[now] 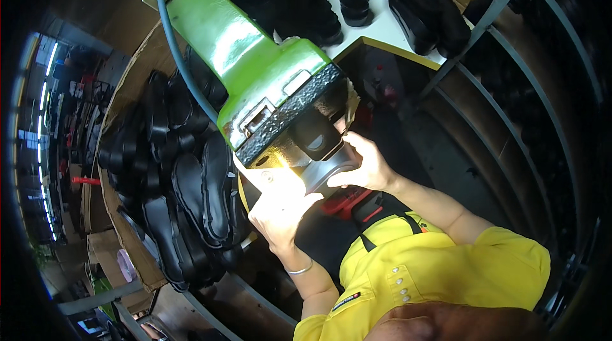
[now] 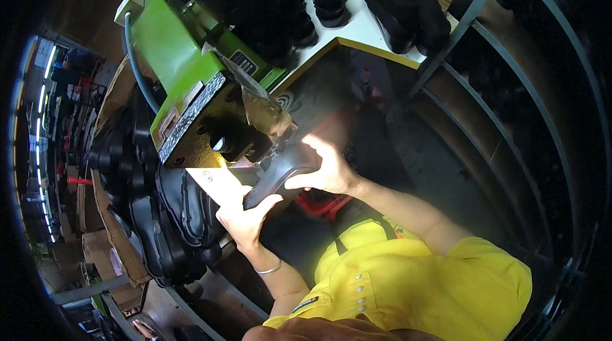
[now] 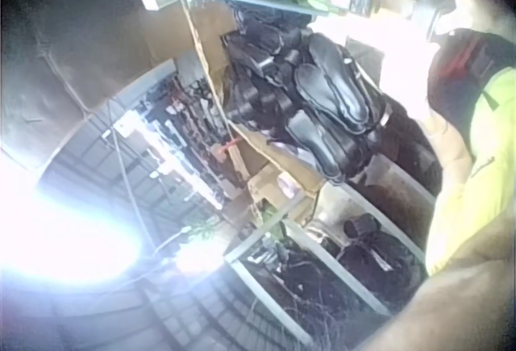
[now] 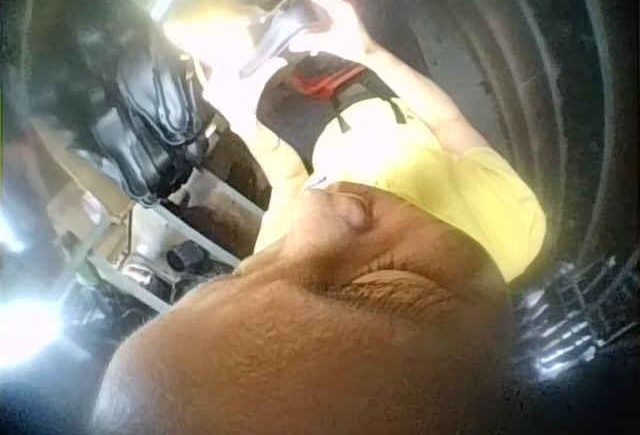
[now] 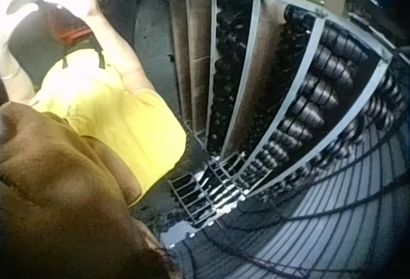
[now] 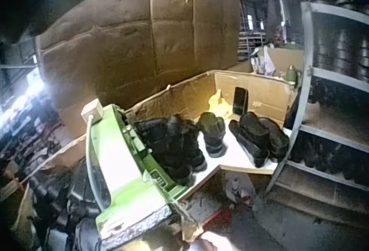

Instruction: Using a machine to shape or finish shoe outsoles.

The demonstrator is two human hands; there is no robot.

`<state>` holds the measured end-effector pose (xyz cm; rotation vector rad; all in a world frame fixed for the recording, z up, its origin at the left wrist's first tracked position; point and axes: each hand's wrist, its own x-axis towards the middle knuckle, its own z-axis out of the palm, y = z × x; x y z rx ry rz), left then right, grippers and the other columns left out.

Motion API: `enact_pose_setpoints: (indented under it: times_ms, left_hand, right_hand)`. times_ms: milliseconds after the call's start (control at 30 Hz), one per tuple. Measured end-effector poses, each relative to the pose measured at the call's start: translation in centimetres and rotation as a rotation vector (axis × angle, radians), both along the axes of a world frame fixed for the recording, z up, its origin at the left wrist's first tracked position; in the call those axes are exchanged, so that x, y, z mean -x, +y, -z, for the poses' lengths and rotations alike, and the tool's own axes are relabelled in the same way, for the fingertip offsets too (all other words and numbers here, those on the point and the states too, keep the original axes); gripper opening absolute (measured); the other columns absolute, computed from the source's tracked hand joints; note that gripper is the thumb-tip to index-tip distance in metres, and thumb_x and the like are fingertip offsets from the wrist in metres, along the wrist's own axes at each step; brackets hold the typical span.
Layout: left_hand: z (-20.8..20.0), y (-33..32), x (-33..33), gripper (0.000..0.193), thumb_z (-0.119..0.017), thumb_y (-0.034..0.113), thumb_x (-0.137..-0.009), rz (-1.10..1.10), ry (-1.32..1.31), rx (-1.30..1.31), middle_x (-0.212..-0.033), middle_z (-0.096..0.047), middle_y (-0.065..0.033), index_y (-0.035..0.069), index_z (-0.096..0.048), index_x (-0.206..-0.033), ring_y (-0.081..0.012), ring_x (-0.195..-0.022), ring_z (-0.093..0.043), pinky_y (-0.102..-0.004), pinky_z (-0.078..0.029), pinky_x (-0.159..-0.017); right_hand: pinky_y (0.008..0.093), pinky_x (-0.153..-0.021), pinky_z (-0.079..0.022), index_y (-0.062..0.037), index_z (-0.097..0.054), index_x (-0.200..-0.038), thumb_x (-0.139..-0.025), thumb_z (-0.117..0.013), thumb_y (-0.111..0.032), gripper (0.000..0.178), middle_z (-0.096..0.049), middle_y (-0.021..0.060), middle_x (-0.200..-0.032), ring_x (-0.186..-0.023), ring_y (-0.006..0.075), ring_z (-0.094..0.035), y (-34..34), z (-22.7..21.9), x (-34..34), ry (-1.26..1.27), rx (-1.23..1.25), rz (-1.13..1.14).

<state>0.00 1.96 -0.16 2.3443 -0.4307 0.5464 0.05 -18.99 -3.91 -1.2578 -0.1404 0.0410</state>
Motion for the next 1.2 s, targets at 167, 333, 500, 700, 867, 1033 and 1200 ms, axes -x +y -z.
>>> enact_pose_setpoints:
  times_ms: [167,333,500,700,867,1033,1200]
  left_hand:
    - [3.3,0.5,2.2,0.048,-0.095,0.030,-0.051,-0.124,0.080,0.094,-0.063,-0.064,-0.0079,0.002,-0.068,-0.079,-0.0184,-0.055,-0.059,-0.0300,-0.049,-0.057]
    - [1.1,-1.1,0.6,0.047,-0.094,0.033,-0.051,-0.046,-0.004,0.060,-0.064,-0.064,-0.0060,0.004,-0.068,-0.078,-0.0185,-0.054,-0.059,-0.0305,-0.050,-0.057]
    - [-0.2,-1.6,-1.3,0.047,-0.094,0.036,-0.050,0.053,-0.080,-0.013,-0.064,-0.064,-0.0045,0.005,-0.068,-0.075,-0.0186,-0.054,-0.058,-0.0302,-0.049,-0.057]
    - [0.7,-2.3,-0.5,0.047,-0.095,0.033,-0.049,0.011,-0.051,0.010,-0.064,-0.062,-0.0044,0.005,-0.067,-0.074,-0.0185,-0.055,-0.057,-0.0296,-0.047,-0.057]
    - [2.8,-1.1,0.7,0.047,-0.096,0.030,-0.050,-0.010,0.010,-0.022,-0.065,-0.063,-0.0055,0.004,-0.067,-0.077,-0.0174,-0.057,-0.058,-0.0299,-0.048,-0.057]
    - [1.4,-0.5,0.6,0.047,-0.095,0.033,-0.050,0.002,-0.007,-0.012,-0.065,-0.064,-0.0057,0.005,-0.068,-0.076,-0.0189,-0.054,-0.059,-0.0295,-0.049,-0.056]
    - [-1.3,-1.5,-0.9,0.047,-0.094,0.035,-0.049,0.078,-0.072,-0.067,-0.061,-0.060,-0.0052,0.005,-0.066,-0.072,-0.0204,-0.051,-0.054,-0.0309,-0.047,-0.053]
  right_hand:
    - [0.0311,-0.089,-0.050,0.0009,-0.054,-0.117,-0.069,-0.083,0.001,0.057,-0.064,0.0076,-0.106,-0.100,0.0126,-0.060,0.3,0.6,0.2,-0.105,0.090,0.038]
    - [0.0255,-0.066,-0.056,0.0007,-0.052,-0.115,-0.070,-0.081,0.003,0.053,-0.063,0.0082,-0.101,-0.086,0.0131,-0.063,-1.3,0.1,0.7,0.087,-0.057,0.015]
    - [0.0245,-0.056,-0.058,0.0009,-0.051,-0.116,-0.071,-0.080,-0.003,0.053,-0.062,0.0095,-0.102,-0.084,0.0144,-0.064,-1.6,-0.2,0.3,0.086,-0.103,0.082]
    - [0.0233,-0.056,-0.053,0.0016,-0.050,-0.113,-0.068,-0.077,0.000,0.052,-0.061,0.0091,-0.096,-0.073,0.0115,-0.061,-1.7,-0.9,0.2,0.138,-0.077,0.093]
    - [0.0237,-0.054,-0.051,0.0003,-0.053,-0.111,-0.070,-0.081,0.003,0.050,-0.062,0.0065,-0.089,-0.068,0.0091,-0.059,-1.5,-0.4,0.4,0.094,-0.025,0.014]
    - [0.0242,-0.054,-0.050,0.0008,-0.055,-0.113,-0.071,-0.081,0.002,0.049,-0.064,0.0065,-0.088,-0.067,0.0096,-0.060,-0.7,-0.5,0.6,0.088,-0.081,-0.001]
    - [0.0244,-0.057,-0.055,0.0008,-0.051,-0.115,-0.072,-0.078,0.000,0.052,-0.062,0.0081,-0.096,-0.078,0.0121,-0.062,-1.2,-0.6,0.6,0.140,-0.153,0.020]
